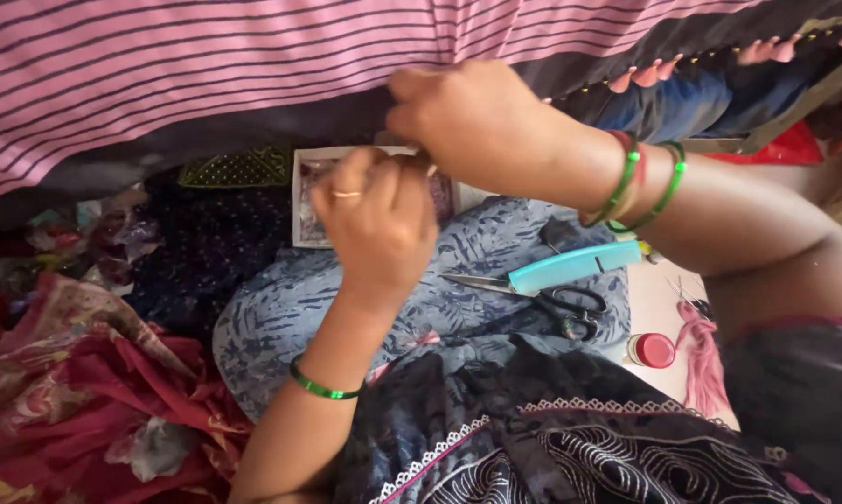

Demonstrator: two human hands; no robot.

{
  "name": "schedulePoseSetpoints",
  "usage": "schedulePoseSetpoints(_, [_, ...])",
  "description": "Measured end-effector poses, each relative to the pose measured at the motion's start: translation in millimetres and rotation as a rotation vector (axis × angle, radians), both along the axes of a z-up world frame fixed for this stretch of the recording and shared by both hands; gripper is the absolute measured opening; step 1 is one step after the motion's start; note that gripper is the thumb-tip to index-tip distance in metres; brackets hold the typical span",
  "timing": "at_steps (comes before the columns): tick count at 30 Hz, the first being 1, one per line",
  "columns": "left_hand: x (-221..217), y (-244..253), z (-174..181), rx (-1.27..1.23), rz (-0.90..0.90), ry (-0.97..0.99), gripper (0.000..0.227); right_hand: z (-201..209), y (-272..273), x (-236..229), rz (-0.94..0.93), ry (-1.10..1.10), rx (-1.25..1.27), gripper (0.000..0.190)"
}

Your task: Sewing small decorative pink tassels or ornaments onto the edge of a striped fabric border.

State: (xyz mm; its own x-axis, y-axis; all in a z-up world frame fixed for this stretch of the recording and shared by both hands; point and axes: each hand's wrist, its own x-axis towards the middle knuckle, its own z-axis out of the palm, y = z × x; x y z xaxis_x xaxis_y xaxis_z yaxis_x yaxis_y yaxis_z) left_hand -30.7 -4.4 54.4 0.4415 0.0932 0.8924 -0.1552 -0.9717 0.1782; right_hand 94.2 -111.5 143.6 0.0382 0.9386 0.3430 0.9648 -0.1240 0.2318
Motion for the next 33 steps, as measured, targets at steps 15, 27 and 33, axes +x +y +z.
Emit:
schedulePoseSetpoints(15, [30.2, -21.1, -48.9, -0.632, -0.259, 0.058, 0.014, -71.2, -52.2, -0.7, -0.307, 1.506, 0.537, 0.006])
schedulePoseSetpoints(27, [25.3, 5.5, -19.1, -0.589, -0.399, 0.269, 0.016, -69.2, -54.3, 0.8, -0.261, 1.294, 0.459, 0.013])
schedulePoseSetpoints(33, [14.8, 17.0, -0.5, -0.597, -0.288, 0.319, 0.009, -68.0, -56.4, 1.9, -0.315, 1.226, 0.454, 0.013])
